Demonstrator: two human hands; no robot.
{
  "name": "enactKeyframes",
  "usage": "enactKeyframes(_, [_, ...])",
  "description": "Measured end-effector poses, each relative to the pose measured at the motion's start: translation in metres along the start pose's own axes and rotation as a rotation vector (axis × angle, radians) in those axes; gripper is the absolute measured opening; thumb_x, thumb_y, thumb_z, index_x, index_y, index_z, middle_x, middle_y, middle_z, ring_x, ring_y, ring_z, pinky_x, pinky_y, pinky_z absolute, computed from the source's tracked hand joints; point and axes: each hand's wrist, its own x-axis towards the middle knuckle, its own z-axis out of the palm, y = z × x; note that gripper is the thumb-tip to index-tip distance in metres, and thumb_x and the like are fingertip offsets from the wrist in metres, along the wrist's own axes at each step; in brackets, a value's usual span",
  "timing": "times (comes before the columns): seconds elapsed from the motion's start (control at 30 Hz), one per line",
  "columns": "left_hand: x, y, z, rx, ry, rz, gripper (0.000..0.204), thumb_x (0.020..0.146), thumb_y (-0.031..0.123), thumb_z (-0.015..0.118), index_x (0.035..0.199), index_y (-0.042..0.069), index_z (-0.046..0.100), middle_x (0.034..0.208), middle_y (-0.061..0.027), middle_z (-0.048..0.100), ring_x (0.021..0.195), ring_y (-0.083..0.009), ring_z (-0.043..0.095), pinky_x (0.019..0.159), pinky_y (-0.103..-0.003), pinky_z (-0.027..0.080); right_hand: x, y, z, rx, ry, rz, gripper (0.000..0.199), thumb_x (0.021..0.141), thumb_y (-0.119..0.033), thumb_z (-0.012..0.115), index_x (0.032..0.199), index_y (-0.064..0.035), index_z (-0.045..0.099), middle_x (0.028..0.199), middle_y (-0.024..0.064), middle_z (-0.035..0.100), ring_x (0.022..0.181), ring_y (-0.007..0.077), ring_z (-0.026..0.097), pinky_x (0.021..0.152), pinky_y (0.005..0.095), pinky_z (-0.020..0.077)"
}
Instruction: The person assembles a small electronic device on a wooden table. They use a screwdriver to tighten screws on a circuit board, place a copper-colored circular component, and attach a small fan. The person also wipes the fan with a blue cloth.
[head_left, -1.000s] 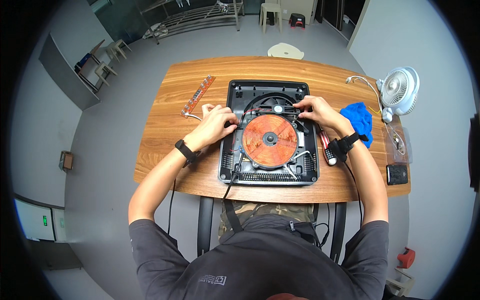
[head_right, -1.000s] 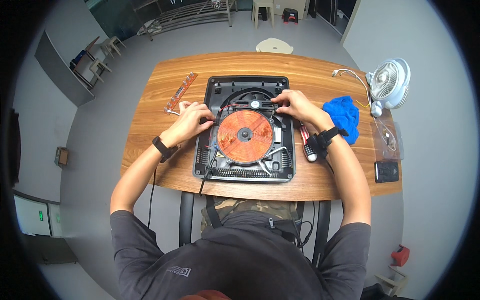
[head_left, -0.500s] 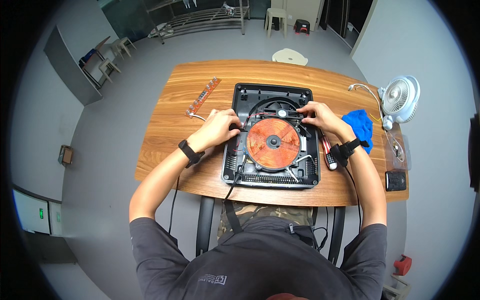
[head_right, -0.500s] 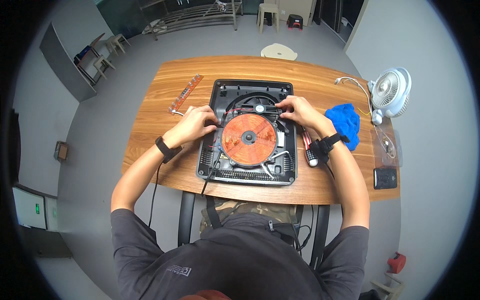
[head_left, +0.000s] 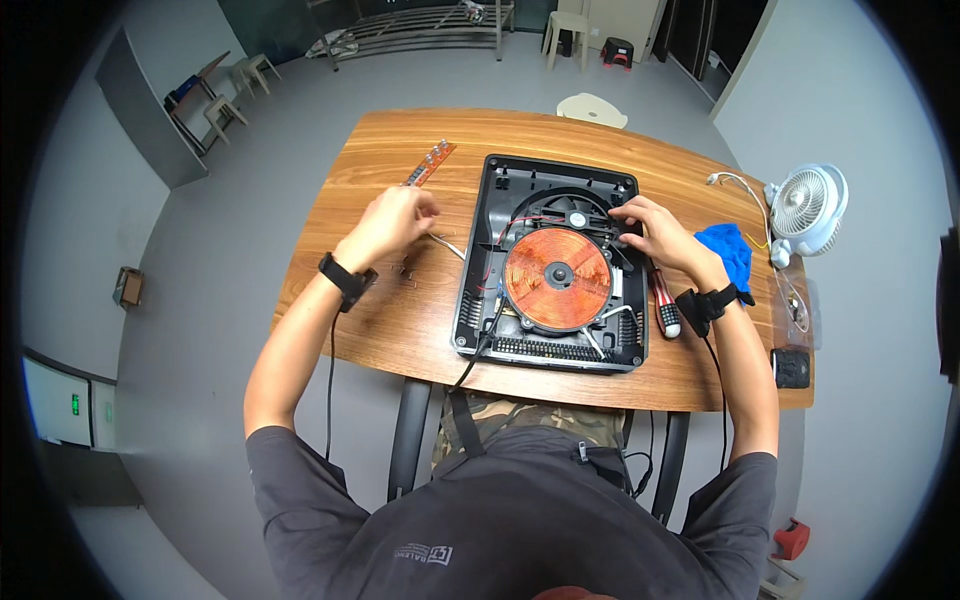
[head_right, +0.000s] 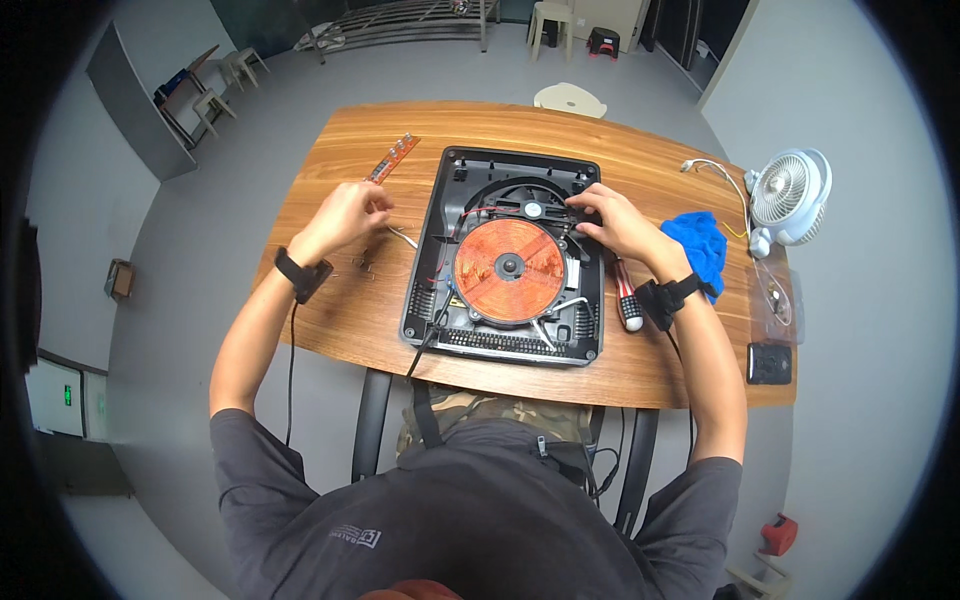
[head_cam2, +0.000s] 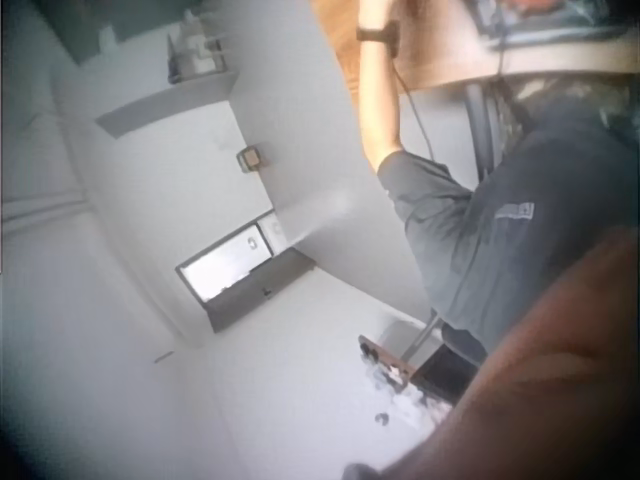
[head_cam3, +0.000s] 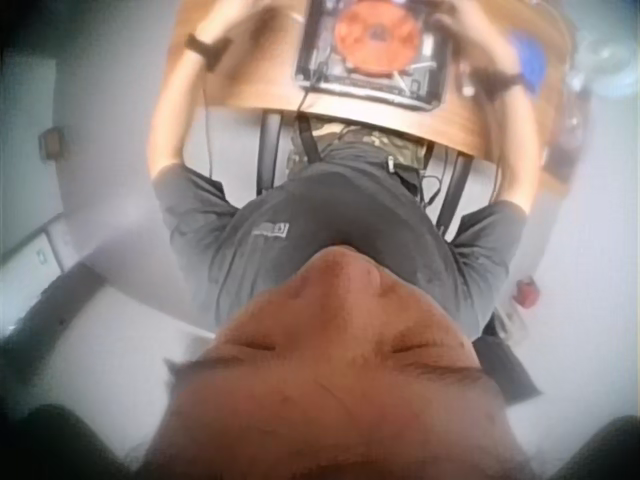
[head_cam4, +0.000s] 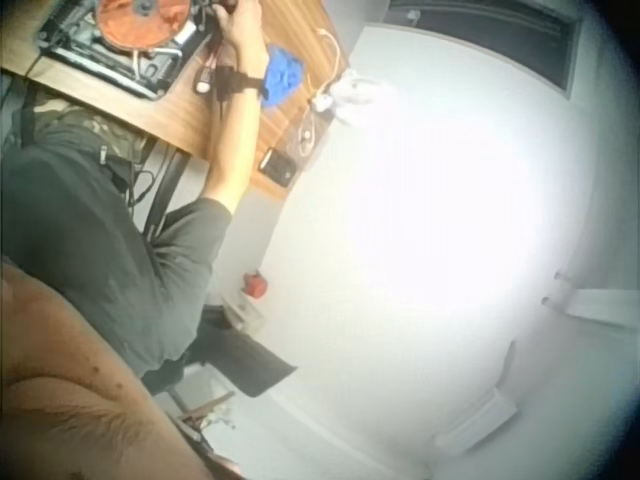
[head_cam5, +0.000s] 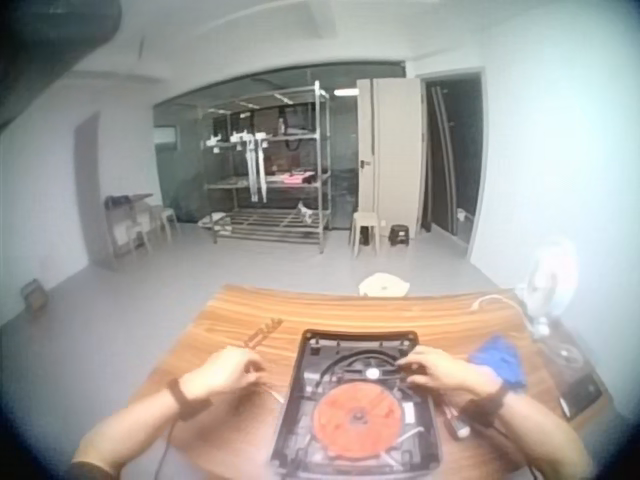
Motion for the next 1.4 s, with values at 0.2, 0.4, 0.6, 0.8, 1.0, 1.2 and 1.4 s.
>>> enactKeyframes(0.2, [-0.016, -0.041, 0.001, 0.066, -0.072, -0.124, 0.018, 0.087, 0.012, 0.075, 0.102, 0.004, 0.076, 0.094, -0.0152, 0.077, 0.091, -0.0330, 0.074, 0.084, -0.043, 0.058, -0.004, -0.001, 0.005, -0.147, -0.010, -0.090, 0.028, 0.093, -0.010, 0.071, 0.121, -0.0043, 0.073, 0.124, 0.0162, 0.064, 0.115, 0.0379, 0.063, 0.101, 0.0454, 0.0520])
enactKeyframes(0.4, [-0.024, -0.055, 0.006, 0.083, -0.075, -0.133, 0.018, 0.087, 0.012, 0.075, 0.103, 0.003, 0.077, 0.095, -0.0157, 0.077, 0.092, -0.0323, 0.074, 0.084, -0.043, 0.058, -0.003, -0.007, 0.000, -0.099, -0.045, -0.060, 0.027, 0.095, -0.011, 0.069, 0.120, -0.0032, 0.072, 0.125, 0.0173, 0.065, 0.117, 0.0380, 0.063, 0.103, 0.0453, 0.0514])
enactKeyframes(0.6, [-0.018, -0.057, 0.001, 0.047, -0.110, -0.181, 0.018, 0.088, 0.012, 0.075, 0.104, 0.003, 0.077, 0.096, -0.0150, 0.078, 0.093, -0.0307, 0.075, 0.085, -0.042, 0.058, -0.010, -0.013, -0.012, -0.138, -0.121, -0.065, 0.033, 0.095, -0.009, 0.068, 0.126, 0.0002, 0.068, 0.138, 0.0193, 0.063, 0.129, 0.0382, 0.059, 0.110, 0.0437, 0.0486])
enactKeyframes(0.8, [-0.011, -0.054, 0.012, 0.064, -0.128, -0.103, 0.020, 0.087, 0.012, 0.075, 0.105, 0.004, 0.077, 0.097, -0.0133, 0.078, 0.093, -0.0298, 0.075, 0.086, -0.041, 0.059, -0.020, -0.015, -0.017, -0.094, -0.132, -0.036, 0.035, 0.095, -0.009, 0.068, 0.129, -0.0007, 0.067, 0.140, 0.0193, 0.061, 0.130, 0.0389, 0.058, 0.111, 0.0439, 0.0474])
enactKeyframes(1.0, [-0.010, -0.033, 0.010, 0.079, -0.137, -0.085, 0.018, 0.085, 0.011, 0.075, 0.101, 0.005, 0.078, 0.093, -0.0131, 0.078, 0.090, -0.0302, 0.075, 0.083, -0.041, 0.059, -0.050, 0.003, -0.043, -0.125, -0.018, 0.190, 0.021, 0.096, -0.019, 0.068, 0.102, 0.0011, 0.066, 0.092, 0.0190, 0.070, 0.085, 0.0347, 0.070, 0.077, 0.0431, 0.0564])
enactKeyframes(1.2, [-0.007, -0.032, 0.011, 0.093, -0.089, -0.052, 0.013, 0.084, 0.010, 0.075, 0.097, 0.005, 0.077, 0.088, -0.0150, 0.076, 0.086, -0.0331, 0.074, 0.080, -0.043, 0.058, -0.102, -0.005, -0.025, -0.243, -0.162, 0.278, 0.042, 0.098, -0.040, 0.069, 0.099, 0.0005, 0.061, 0.086, 0.0241, 0.071, 0.081, 0.0425, 0.069, 0.070, 0.0488, 0.0544])
enactKeyframes(1.4, [-0.016, -0.053, 0.016, 0.072, -0.133, -0.108, 0.011, 0.085, 0.009, 0.076, 0.093, 0.003, 0.075, 0.088, -0.0158, 0.076, 0.086, -0.0337, 0.073, 0.079, -0.043, 0.058, -0.112, -0.016, 0.006, -0.378, -0.194, 0.389, 0.057, 0.100, -0.049, 0.063, 0.116, 0.0047, 0.050, 0.093, 0.0335, 0.068, 0.089, 0.0493, 0.068, 0.077, 0.0550, 0.0540])
